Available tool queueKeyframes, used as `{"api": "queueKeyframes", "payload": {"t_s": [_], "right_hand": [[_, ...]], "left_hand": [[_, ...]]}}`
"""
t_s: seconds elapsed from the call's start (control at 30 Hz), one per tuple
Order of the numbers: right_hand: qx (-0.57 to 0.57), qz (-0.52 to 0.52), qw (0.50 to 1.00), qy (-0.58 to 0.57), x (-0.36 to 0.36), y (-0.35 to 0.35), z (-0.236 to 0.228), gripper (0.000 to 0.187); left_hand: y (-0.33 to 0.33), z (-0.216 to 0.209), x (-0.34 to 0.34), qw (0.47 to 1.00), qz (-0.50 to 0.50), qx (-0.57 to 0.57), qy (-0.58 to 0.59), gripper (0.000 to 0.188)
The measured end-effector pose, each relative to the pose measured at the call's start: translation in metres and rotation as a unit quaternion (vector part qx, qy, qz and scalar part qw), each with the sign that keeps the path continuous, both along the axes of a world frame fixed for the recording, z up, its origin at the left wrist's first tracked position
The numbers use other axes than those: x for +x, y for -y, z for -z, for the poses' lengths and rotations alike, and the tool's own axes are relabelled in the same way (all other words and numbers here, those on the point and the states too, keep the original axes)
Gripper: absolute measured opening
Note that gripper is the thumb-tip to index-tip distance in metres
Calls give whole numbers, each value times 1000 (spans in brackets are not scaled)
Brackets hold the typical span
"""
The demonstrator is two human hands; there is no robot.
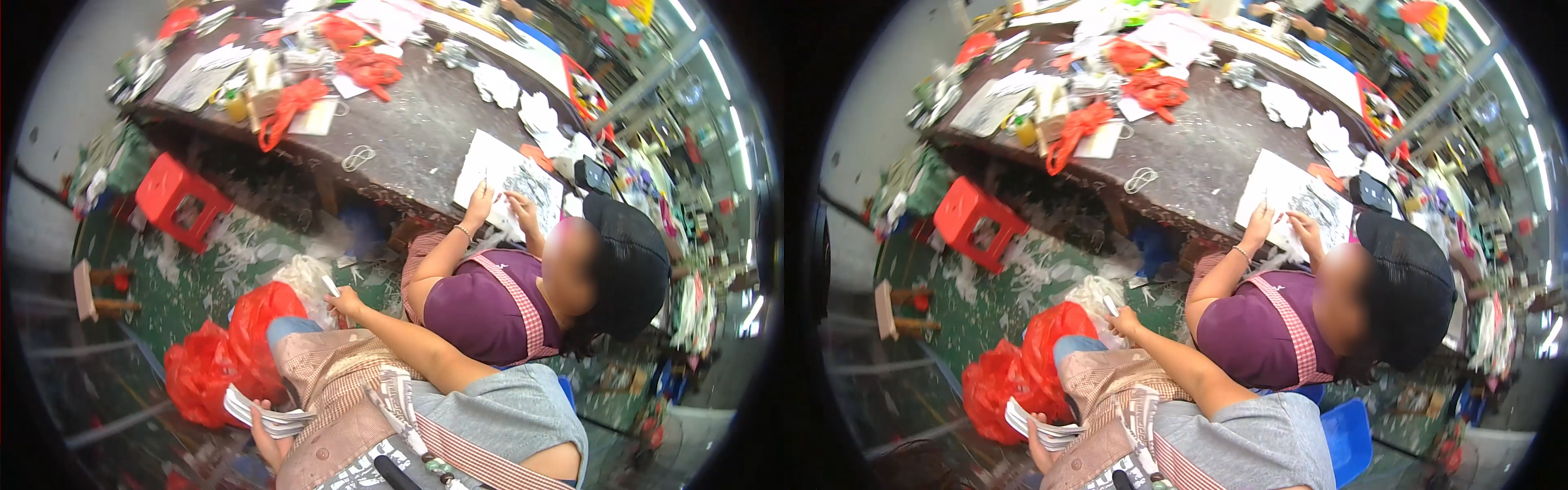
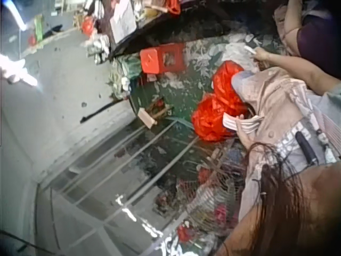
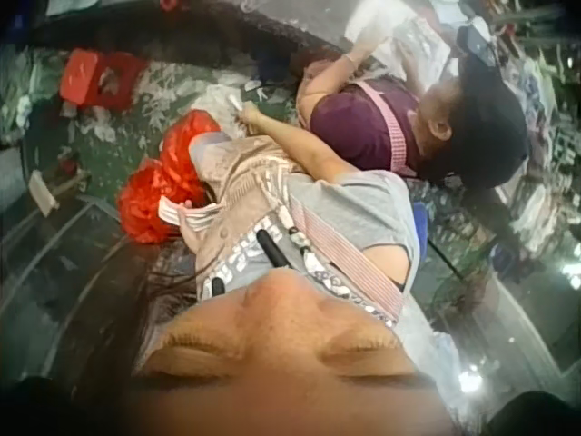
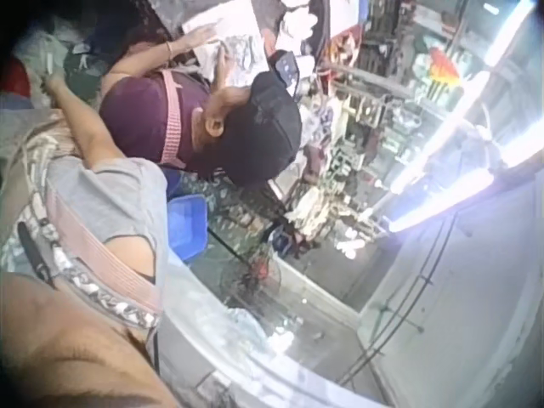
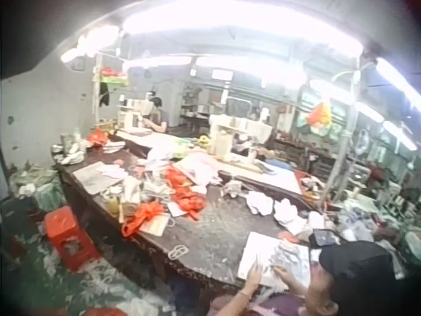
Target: The person assembles white fabric face masks by hand. They pick up white fabric pieces, place them on a work surface, and apply adhesive from a squeeze bottle to the edges. The person then folds the fabric pieces to form the mask shape and stacks the finished units.
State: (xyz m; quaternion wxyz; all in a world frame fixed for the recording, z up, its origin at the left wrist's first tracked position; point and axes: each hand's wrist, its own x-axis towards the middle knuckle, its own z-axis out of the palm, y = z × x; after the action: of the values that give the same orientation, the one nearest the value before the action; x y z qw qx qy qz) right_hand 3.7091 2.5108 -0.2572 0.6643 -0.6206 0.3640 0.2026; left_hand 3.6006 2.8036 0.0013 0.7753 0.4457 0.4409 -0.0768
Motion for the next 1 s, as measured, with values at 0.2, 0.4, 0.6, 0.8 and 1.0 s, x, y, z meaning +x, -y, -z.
{"api": "queueKeyframes", "payload": {"t_s": [0.2, 0.4, 0.6, 0.8, 1.0], "right_hand": [[19, 161, 986, 42, 48, 32, -31, 26], [-7, 226, 969, 95, 161, 24, -73, 28], [-18, 225, 970, 94, 347, -22, -71, 26], [-12, 227, 962, 154, 436, -23, -118, 24], [-47, 206, 959, 190, 506, 16, -180, 24]], "left_hand": [[-11, 23, 196, 987, 147, -18, 66, 48], [-38, 67, 419, 978, 199, -60, 33, 48], [-100, 122, 701, 953, 287, -92, 22, 46], [-34, 54, 825, 945, 324, -47, 21, 44], [44, 13, 900, 933, 340, -113, 5, 36]]}}
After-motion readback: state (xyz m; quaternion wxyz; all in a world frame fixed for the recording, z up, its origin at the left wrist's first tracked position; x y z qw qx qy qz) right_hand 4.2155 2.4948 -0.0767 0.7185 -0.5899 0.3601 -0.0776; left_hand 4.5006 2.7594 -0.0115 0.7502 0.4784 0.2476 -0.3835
